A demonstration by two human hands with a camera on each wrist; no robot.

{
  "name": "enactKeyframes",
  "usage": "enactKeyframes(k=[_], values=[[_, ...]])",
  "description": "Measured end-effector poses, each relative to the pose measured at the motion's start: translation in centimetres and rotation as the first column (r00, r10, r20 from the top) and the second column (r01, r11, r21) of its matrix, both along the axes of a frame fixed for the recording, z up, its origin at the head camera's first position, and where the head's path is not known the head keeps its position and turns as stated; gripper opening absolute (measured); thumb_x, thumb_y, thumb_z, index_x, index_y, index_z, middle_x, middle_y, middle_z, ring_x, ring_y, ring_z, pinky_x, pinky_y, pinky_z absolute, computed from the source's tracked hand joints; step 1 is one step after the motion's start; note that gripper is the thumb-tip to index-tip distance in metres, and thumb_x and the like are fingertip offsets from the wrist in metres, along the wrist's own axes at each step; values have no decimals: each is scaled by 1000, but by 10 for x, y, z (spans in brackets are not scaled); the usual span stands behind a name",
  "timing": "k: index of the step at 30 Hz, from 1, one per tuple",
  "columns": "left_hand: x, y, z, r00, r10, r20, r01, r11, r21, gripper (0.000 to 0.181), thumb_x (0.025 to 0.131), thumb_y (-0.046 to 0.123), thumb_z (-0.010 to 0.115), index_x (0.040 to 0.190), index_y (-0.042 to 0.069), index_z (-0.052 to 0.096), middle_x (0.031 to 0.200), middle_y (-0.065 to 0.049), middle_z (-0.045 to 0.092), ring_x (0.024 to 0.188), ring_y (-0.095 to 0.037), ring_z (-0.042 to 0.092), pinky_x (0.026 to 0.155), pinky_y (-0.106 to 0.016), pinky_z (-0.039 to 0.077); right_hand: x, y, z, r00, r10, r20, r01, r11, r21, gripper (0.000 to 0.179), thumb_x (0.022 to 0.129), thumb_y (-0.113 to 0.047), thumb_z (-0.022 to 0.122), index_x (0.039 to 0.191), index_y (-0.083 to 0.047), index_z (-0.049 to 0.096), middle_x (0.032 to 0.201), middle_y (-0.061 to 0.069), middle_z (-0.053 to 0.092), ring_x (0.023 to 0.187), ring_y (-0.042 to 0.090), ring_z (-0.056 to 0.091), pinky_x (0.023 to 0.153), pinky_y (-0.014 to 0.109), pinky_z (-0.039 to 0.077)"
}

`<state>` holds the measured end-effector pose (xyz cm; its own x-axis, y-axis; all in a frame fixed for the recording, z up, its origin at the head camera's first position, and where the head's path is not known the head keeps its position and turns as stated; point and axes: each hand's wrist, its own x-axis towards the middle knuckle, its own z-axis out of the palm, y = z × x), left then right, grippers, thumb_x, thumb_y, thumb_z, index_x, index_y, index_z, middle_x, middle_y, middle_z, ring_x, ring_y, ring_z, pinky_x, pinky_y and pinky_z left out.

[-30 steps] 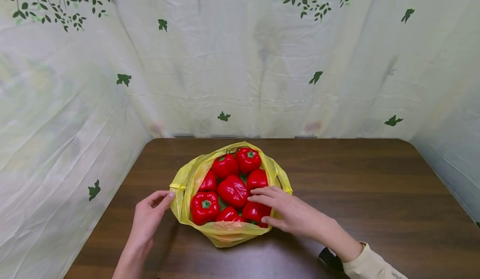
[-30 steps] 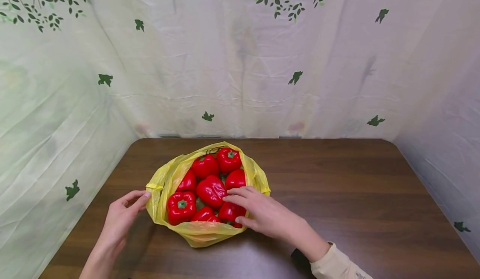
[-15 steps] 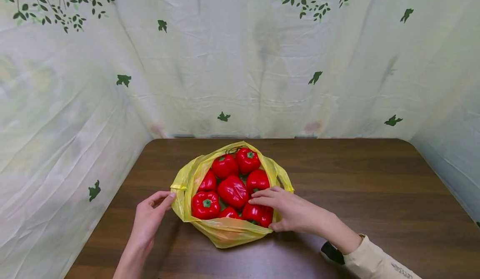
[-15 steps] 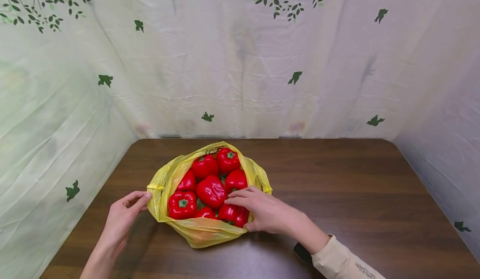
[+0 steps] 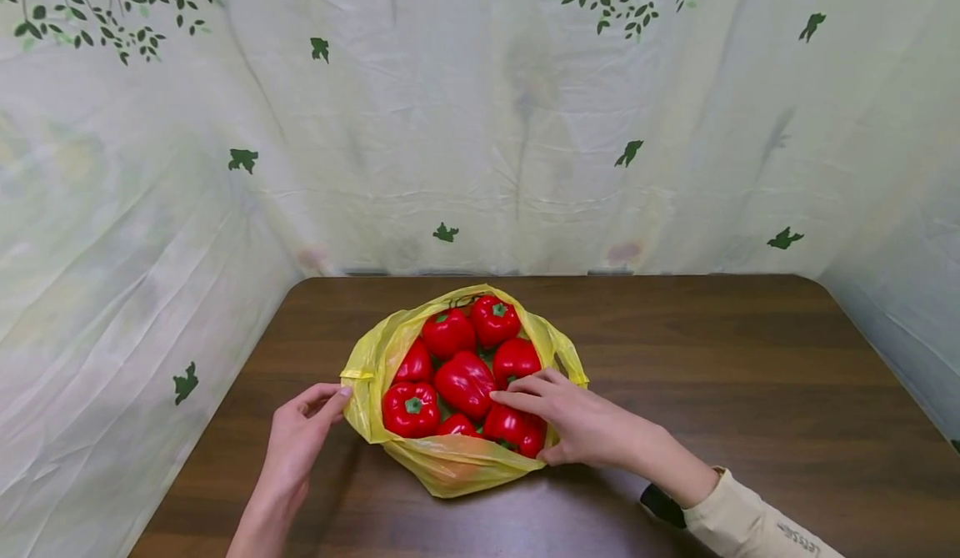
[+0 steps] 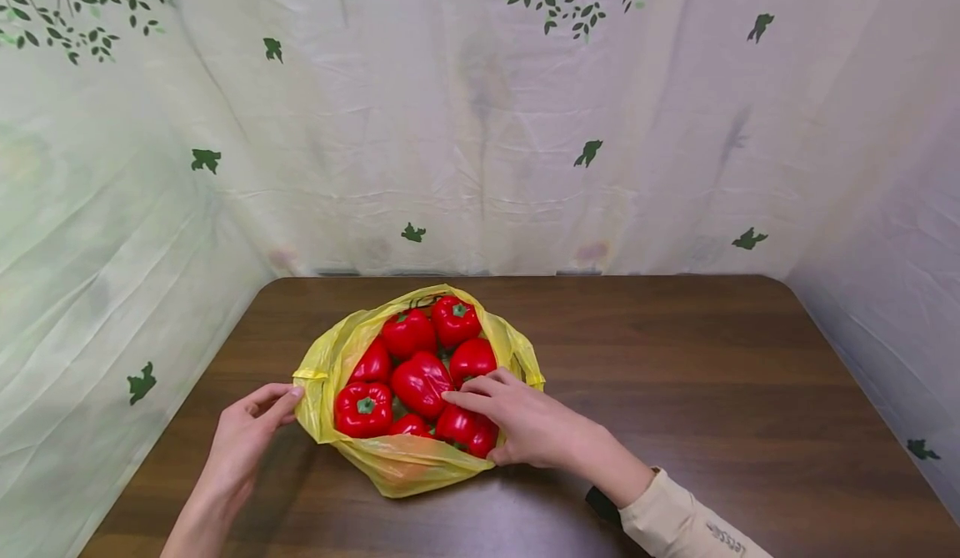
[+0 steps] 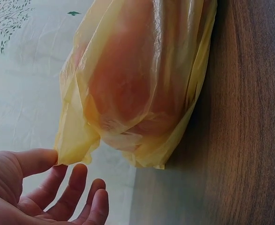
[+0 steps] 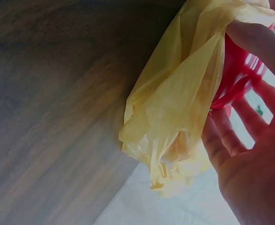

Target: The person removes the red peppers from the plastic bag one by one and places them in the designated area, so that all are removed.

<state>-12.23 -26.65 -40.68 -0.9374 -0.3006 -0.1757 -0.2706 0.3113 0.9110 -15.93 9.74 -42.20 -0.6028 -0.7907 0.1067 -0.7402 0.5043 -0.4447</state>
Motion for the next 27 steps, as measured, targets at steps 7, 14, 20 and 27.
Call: enactKeyframes(k=[7,14,20,27], values=[[0,0,1,1000,0,-2,1,1000,6,45,95,38,65,118,0,67,111,-4,62,95,-14,56,87,-29,49,0,-1,-3,999,13,-43,-13,1000,3,75,72,-21,87,139,-30,55,132,-6,47,123,16,37,86,25,51],[0,0,1,1000,7,-1,-7,1000,12,44,95,38,65,118,0,66,111,-4,62,95,-14,57,86,-28,49,0,0,-5,998,6,-55,-8,999,-37,72,72,-21,87,136,-28,56,130,-6,48,121,15,39,90,29,50],[0,0,0,1000,8,-11,-8,1000,18,43,94,38,66,117,1,67,108,-2,62,94,-13,57,85,-27,50,0,-1,-4,998,-28,-47,23,995,-96,69,68,-27,89,130,-24,60,128,-7,50,118,13,42,93,31,48],[0,-1,-1,1000,22,-13,-22,999,46,45,93,39,67,117,1,67,107,-1,62,95,-14,56,85,-26,50,0,-2,-5,997,-71,-38,65,989,-131,68,67,-29,89,129,-22,61,126,-6,51,117,11,45,95,33,48]])
